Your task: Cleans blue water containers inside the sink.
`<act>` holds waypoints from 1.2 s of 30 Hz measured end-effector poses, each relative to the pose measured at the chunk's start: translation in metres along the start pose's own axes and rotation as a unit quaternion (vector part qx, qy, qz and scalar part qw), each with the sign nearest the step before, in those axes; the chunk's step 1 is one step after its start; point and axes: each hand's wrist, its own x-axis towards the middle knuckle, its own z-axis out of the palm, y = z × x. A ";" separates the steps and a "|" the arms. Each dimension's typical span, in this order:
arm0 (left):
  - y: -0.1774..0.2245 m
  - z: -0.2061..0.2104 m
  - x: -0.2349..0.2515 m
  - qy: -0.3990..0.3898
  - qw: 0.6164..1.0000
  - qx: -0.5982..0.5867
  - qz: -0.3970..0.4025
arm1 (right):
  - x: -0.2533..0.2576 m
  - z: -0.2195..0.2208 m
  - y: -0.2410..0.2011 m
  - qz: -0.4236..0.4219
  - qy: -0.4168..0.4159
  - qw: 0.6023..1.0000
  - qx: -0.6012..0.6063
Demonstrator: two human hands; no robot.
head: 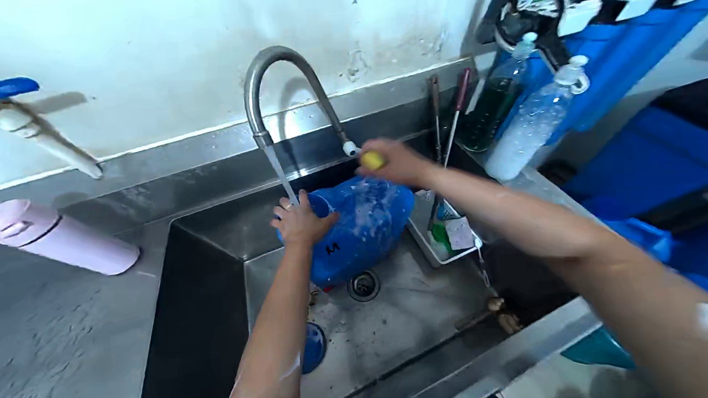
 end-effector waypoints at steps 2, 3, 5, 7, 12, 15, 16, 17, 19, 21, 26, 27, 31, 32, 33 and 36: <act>0.001 0.000 0.002 -0.006 1.000 0.019 -0.002 | -0.032 -0.099 0.039 0.051 0.099 0.980 -0.167; 0.004 0.000 0.000 -0.009 0.999 0.035 -0.006 | -0.047 -0.148 0.056 0.104 0.138 0.956 -0.237; 0.016 0.001 -0.007 -0.004 0.998 0.067 0.009 | -0.074 -0.223 0.084 0.224 0.182 0.911 -0.295; 0.037 0.011 -0.021 0.024 0.995 0.070 0.073 | -0.092 -0.244 0.099 0.303 0.166 0.894 -0.284; 0.144 0.033 -0.067 -0.001 0.964 -0.014 0.267 | -0.108 -0.185 0.048 0.132 0.160 0.961 -0.184; 0.195 0.040 -0.077 0.071 0.941 -0.092 0.318 | -0.144 -0.167 0.051 0.107 0.275 0.955 0.030; 0.203 0.036 -0.074 0.097 0.935 -0.065 0.334 | -0.158 -0.155 0.073 0.133 0.316 0.934 0.103; 0.208 0.030 -0.071 0.106 0.930 -0.017 0.352 | -0.171 -0.137 0.097 0.184 0.338 0.905 0.182; 0.218 0.015 -0.067 0.089 0.910 0.122 0.386 | -0.192 -0.080 0.149 0.307 0.332 0.822 0.348; 0.234 0.009 -0.069 0.067 0.879 0.245 0.404 | -0.198 -0.029 0.173 0.382 0.297 0.713 0.508; 0.260 0.005 -0.074 0.062 0.807 0.414 0.416 | -0.197 0.013 0.175 0.408 0.190 0.560 0.695; 0.262 0.001 -0.074 0.069 0.797 0.421 0.427 | -0.196 0.014 0.175 0.389 0.179 0.555 0.713; 0.274 -0.029 -0.081 0.076 0.780 0.434 0.444 | -0.198 0.011 0.178 0.330 0.133 0.544 0.760; 0.278 -0.037 -0.084 0.079 0.780 0.439 0.439 | -0.199 0.011 0.180 0.324 0.122 0.534 0.771; 0.282 -0.045 -0.087 0.078 0.781 0.447 0.429 | -0.200 0.010 0.180 0.324 0.111 0.521 0.782; 0.290 -0.061 -0.095 0.084 0.775 0.484 0.397 | -0.202 0.012 0.183 0.315 0.082 0.497 0.804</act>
